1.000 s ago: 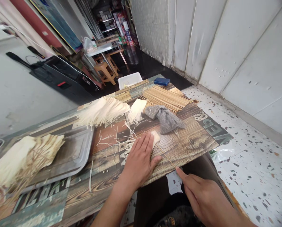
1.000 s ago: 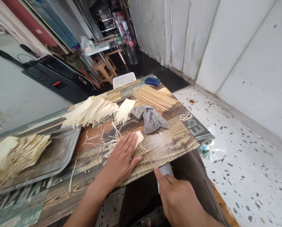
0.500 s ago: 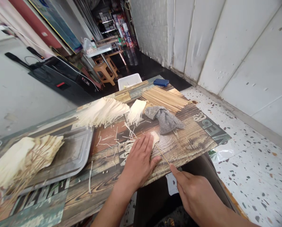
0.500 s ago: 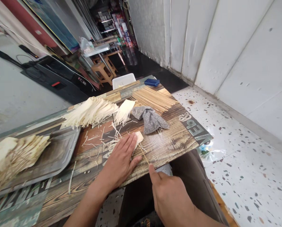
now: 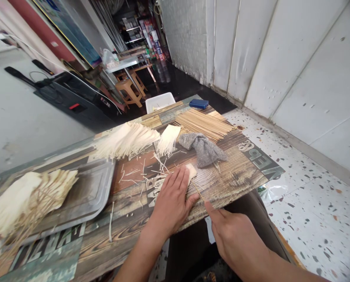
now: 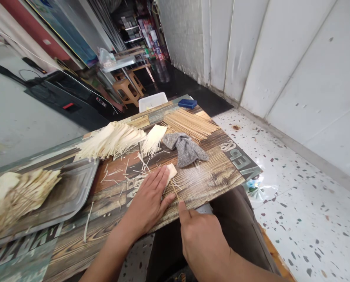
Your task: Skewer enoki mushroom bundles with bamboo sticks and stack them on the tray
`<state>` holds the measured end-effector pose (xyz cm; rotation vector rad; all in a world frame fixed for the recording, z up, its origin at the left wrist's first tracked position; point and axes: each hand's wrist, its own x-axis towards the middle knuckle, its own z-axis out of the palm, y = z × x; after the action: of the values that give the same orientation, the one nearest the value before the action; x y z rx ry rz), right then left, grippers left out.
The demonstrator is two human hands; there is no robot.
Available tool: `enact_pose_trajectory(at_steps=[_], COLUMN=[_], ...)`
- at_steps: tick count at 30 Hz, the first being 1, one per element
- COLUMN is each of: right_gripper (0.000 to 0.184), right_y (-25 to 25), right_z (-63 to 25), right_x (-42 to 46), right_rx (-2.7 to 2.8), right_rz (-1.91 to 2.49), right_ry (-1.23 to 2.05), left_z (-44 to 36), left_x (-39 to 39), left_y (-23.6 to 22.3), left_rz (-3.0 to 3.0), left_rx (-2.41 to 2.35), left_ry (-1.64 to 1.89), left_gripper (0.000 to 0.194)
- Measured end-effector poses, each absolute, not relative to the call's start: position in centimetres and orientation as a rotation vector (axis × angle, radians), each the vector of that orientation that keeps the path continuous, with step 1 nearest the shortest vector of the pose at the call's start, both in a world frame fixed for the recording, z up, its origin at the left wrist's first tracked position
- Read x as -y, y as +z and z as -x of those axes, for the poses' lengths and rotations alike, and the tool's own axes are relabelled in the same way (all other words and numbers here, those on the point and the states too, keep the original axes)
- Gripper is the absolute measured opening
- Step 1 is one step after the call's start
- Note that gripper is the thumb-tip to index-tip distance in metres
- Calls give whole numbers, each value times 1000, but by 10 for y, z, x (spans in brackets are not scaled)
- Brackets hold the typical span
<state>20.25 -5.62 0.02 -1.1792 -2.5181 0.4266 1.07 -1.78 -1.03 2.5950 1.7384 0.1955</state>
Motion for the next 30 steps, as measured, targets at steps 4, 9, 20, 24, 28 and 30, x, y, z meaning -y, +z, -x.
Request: enact_pose_trajectory(at_steps=[4, 9, 20, 24, 28, 30], right_gripper=[48, 51, 47, 41, 39, 40], right_y=[3, 10, 21, 23, 22, 19], right_z=[-198, -192, -170, -163, -167, -173], right_x=[53, 48, 27, 16, 13, 14], right_rx=[2583, 2676, 2722, 2651, 2599, 2569], right_rz=[1263, 1358, 1578, 1602, 1578, 1550], right_ry=[522, 607, 499, 526, 568, 586], left_z=[-11, -11, -10, -8, -1, 8], left_x=[17, 17, 16, 16, 18, 16], left_y=[-9, -9, -10, -13, -6, 1], left_rz=[-2600, -2591, -2607, -2612, -2594, -2582], left_rx=[-1732, -1735, -1720, -1689, -1652, -1718], left_ry=[180, 174, 226, 259, 338, 416], left_gripper=[65, 65, 58, 57, 66, 69])
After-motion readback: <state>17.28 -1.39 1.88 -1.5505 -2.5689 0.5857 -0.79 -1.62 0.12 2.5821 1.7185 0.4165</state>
